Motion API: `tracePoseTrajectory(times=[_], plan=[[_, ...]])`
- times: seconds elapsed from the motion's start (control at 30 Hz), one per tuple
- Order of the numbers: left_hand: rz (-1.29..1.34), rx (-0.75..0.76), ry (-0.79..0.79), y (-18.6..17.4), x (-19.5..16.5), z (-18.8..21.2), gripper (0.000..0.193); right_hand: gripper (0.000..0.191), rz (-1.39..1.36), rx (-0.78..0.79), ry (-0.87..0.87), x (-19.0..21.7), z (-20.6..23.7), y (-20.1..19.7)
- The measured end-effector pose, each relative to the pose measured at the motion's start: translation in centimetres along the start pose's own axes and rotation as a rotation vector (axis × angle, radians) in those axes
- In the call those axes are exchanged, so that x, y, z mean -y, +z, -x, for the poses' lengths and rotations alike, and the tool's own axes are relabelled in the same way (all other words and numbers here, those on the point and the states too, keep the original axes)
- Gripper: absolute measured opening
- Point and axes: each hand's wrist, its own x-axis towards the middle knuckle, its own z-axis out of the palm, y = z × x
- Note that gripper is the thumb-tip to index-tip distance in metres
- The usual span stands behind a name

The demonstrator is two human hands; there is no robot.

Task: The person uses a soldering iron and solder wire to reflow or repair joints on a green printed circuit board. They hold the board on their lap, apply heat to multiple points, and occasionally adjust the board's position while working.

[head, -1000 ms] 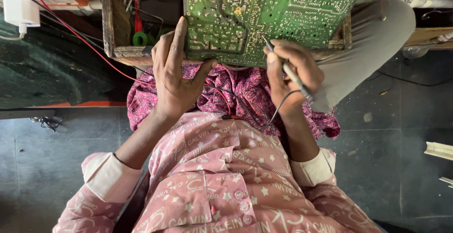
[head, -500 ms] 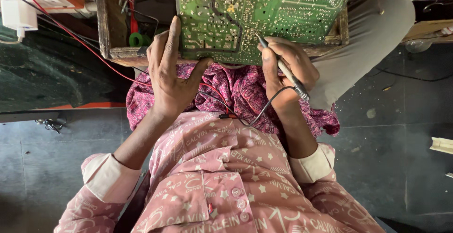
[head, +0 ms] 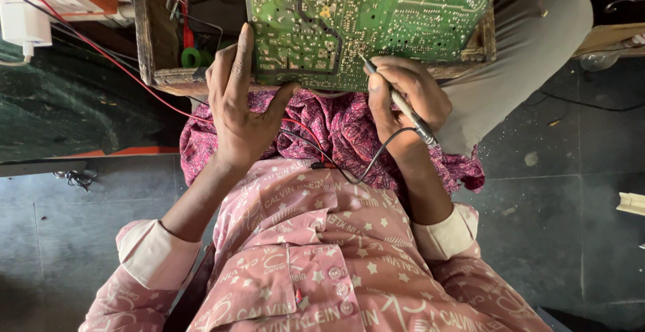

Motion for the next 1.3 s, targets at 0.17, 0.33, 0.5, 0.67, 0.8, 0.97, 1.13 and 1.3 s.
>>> tracePoseTrajectory(times=[0.17, 0.33, 0.5, 0.67, 0.8, 0.97, 1.13, 1.3], plan=[[-0.001, -0.009, 0.015, 0.0, 0.2, 0.0, 0.089, 0.012, -0.110, -0.079, -0.019, -0.4, 0.0, 0.8], [-0.012, 0.007, 0.006, 0.0, 0.4, 0.1, 0.088, 0.011, -0.037, -0.048, -0.027, -0.4, 0.0, 0.5], [-0.009, 0.015, -0.012, -0.1, 0.4, 0.1, 0.091, 0.012, -0.060, -0.042, -0.029, -0.4, 0.0, 0.6], [-0.009, 0.008, -0.002, -0.2, 0.4, 0.1, 0.088, 0.012, -0.106, -0.087, 0.015, -0.4, -0.1, 1.1], [-0.002, 0.012, 0.003, -0.3, 0.6, 0.0, 0.089, 0.012, -0.161, -0.065, 0.060, -0.4, -0.1, 0.9], [-0.010, 0.009, -0.013, -0.3, 0.2, 0.1, 0.088, 0.011, -0.056, -0.067, -0.010, -0.2, -0.1, 1.0], [0.002, 0.008, -0.008, -0.3, 0.0, 0.0, 0.088, 0.011, 0.010, -0.104, -0.050, 0.1, -0.1, 1.2], [0.002, 0.000, 0.002, -0.2, 0.4, 0.0, 0.092, 0.010, 0.035, -0.072, -0.061, 0.1, -0.3, 1.3]])
